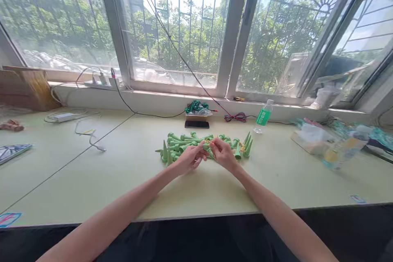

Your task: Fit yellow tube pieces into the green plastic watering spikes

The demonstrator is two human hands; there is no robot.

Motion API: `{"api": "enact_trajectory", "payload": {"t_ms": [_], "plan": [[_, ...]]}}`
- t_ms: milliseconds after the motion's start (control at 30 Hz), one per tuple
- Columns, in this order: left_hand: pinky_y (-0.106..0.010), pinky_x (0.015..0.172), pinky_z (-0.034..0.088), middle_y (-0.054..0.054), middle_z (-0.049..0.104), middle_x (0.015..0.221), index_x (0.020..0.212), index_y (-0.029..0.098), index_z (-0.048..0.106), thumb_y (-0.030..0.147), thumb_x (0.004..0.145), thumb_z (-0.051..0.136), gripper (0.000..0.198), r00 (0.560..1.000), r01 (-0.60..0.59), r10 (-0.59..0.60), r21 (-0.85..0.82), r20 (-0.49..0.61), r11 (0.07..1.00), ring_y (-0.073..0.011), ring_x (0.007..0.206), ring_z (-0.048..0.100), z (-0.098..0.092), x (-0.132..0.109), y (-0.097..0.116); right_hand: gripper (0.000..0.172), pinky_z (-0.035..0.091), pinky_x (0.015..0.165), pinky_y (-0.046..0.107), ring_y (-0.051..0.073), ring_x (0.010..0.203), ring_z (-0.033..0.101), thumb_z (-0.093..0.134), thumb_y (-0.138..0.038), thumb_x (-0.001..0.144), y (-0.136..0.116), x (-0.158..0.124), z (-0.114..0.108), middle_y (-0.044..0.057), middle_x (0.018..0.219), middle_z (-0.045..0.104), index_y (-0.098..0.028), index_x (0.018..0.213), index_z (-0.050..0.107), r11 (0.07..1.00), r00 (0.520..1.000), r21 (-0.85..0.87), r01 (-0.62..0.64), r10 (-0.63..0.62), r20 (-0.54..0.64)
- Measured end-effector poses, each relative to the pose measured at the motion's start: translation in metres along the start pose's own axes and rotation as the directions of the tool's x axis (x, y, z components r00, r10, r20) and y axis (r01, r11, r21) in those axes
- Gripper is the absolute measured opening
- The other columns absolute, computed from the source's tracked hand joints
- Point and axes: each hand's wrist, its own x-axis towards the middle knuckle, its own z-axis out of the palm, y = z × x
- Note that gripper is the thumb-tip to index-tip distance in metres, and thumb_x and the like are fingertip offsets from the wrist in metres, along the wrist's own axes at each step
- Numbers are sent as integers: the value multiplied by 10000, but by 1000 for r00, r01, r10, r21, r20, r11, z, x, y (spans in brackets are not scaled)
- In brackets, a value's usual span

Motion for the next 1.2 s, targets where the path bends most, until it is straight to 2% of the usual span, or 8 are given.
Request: {"api": "enact_trajectory", "payload": {"t_ms": [133,233,367,700,833,967,1100,1200], "plan": [[-201,299,175,2,565,564,776,109,635,626,813,517,531,1000,-25,25,38,2,999,-21,278,303,2,-4,0,285,270,459,221,90,475,345,470,-433,919,3,-1,0,-51,531,392,-194,767,499,1000,1000,-7,-10,10,-9],[-186,311,183,69,399,389,757,139,605,610,826,515,485,995,-103,102,134,15,986,-34,276,275,3,-8,2,296,261,445,224,92,466,345,477,-448,911,3,-1,0,-48,526,395,-196,757,505,999,999,14,-32,32,-10],[-175,321,211,90,354,372,757,158,571,530,792,616,376,973,-193,223,307,-66,932,-43,295,314,5,-12,5,337,252,424,228,92,445,336,492,-480,888,-1,0,-1,-46,499,385,-198,706,505,997,998,42,-64,65,-17],[-178,302,286,8,596,795,849,159,575,456,741,677,332,907,-310,394,397,-149,864,-19,345,430,11,-11,4,384,263,397,232,92,415,347,517,-548,849,-4,1,4,-47,469,392,-198,690,514,993,993,81,-85,91,-74],[-184,286,283,17,597,797,952,186,541,496,751,663,390,908,-295,366,309,-203,904,-38,322,448,12,-9,4,370,261,385,229,88,407,340,518,-552,853,0,3,5,-51,492,394,-205,724,496,988,988,131,-81,97,-120],[-191,303,294,7,567,643,767,136,582,593,816,535,462,949,-219,240,124,-205,968,-53,329,446,10,-5,5,349,252,374,224,76,391,307,511,-535,872,2,3,3,-68,510,358,-210,750,471,976,989,204,-77,101,-108],[-211,303,280,-44,580,560,678,100,624,701,807,430,645,996,-31,27,-51,-81,998,-78,334,433,8,-5,7,314,264,400,222,81,419,339,505,-495,893,-1,0,2,-60,522,375,-205,772,487,986,998,158,-53,57,-23],[-223,316,296,-73,606,572,683,82,652,719,795,428,684,999,41,-42,-91,-8,995,-87,345,442,8,-6,8,293,276,420,221,84,437,353,500,-477,899,-4,-2,2,-54,529,389,-203,793,504,992,999,116,-44,42,15]]}}
